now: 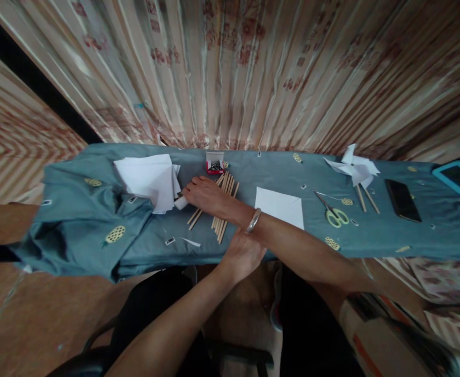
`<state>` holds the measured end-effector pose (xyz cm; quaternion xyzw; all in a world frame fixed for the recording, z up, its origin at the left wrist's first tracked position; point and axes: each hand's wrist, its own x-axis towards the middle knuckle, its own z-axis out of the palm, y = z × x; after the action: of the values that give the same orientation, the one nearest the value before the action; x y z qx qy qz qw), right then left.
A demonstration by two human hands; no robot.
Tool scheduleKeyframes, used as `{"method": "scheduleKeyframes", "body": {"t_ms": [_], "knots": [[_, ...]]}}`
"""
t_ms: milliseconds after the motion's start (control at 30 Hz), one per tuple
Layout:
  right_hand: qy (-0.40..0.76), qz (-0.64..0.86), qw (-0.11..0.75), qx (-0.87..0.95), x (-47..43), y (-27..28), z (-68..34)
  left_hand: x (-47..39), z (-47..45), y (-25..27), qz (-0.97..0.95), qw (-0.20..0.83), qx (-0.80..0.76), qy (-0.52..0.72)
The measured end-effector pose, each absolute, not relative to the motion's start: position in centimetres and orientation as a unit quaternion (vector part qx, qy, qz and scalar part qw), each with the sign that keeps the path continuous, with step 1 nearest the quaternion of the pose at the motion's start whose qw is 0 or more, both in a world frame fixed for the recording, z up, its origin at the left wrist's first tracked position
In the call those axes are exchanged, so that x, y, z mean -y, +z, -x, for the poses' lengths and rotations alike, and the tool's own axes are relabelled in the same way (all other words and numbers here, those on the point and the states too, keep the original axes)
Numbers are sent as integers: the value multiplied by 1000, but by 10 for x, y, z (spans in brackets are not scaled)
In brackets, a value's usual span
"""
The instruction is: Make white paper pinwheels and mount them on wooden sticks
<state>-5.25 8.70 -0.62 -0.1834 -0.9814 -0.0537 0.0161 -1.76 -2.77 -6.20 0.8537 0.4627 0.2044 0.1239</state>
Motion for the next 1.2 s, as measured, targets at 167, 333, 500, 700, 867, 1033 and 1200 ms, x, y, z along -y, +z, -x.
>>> {"method": "scheduleKeyframes", "body": {"t_ms": [167, 333, 500, 700, 867, 1033, 1200], "knots": [[40, 290, 132, 947, -88, 24, -4, 21, 29, -55, -834, 151, -474, 238], [216, 459, 220, 833, -78, 40, -101, 2, 49, -57, -735, 231, -522, 366], [363, 447, 201, 793, -63, 22, -162, -16, 57, -53, -616, 349, -509, 489], [511, 414, 249, 711, -58, 9, -188, -21, 31, -46, -591, 485, -476, 436], [619, 422, 377, 545, -58, 1, -206, -28, 8, -43, -511, 539, -493, 453], [708, 380, 426, 416, -53, -11, -197, -33, -5, -39, -444, 591, -481, 471], [712, 398, 436, 380, -55, -20, -190, -32, -8, -39, -419, 604, -493, 465]]}}
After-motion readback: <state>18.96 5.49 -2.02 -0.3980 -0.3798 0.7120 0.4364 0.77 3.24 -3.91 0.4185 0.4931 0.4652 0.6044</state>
